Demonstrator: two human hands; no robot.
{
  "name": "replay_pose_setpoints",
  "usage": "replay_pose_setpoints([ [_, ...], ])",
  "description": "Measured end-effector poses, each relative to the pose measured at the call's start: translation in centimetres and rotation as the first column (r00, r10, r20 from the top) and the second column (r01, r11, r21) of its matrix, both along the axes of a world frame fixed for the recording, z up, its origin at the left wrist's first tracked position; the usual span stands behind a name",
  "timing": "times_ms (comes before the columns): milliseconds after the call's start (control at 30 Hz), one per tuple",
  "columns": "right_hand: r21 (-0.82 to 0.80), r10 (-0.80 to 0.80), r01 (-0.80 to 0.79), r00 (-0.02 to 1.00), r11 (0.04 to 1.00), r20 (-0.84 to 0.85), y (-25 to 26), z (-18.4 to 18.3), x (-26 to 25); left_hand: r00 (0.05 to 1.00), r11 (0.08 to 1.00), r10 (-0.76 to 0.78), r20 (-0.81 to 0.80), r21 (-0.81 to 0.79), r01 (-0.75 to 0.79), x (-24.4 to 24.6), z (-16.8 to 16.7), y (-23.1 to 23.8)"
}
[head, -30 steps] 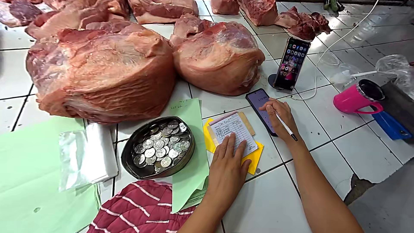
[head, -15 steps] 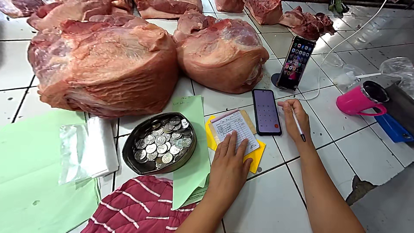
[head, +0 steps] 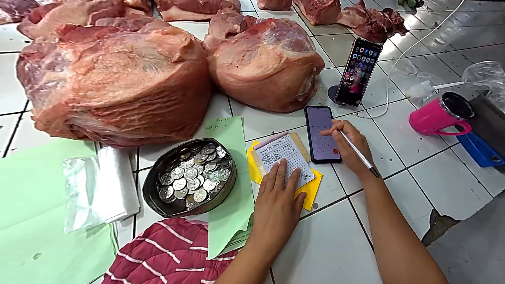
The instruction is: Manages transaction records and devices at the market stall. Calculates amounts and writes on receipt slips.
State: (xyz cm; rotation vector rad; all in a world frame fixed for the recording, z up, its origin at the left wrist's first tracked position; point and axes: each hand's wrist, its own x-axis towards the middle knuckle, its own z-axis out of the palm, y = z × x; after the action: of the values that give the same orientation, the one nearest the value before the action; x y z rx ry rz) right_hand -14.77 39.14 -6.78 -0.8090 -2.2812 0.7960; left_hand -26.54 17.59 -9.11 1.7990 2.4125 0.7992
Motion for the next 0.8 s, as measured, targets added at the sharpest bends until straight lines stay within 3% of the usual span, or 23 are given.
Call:
replay_pose_setpoints([
  [200,-0.042,0.065,-0.060,0.990,0.997,0.126,0.0,2.4,2.8,1.000,1.000,0.005,0.001,0.019,-0.005,0.0,-0.1,0.0],
  [500,-0.097,0.123,-0.100,0.955,0.990,0.271,-0.9,3.1,2.6,1.000,1.000,0.000,0.008,0.012,0.000,0.1,-0.1,0.0],
  [800,-0.053,0.094,-0.086,0.977,0.995,0.190,-0.8,1.7,1.6,1.000,1.000,0.004,-0.001,0.011,-0.004,0.1,-0.1,0.0],
])
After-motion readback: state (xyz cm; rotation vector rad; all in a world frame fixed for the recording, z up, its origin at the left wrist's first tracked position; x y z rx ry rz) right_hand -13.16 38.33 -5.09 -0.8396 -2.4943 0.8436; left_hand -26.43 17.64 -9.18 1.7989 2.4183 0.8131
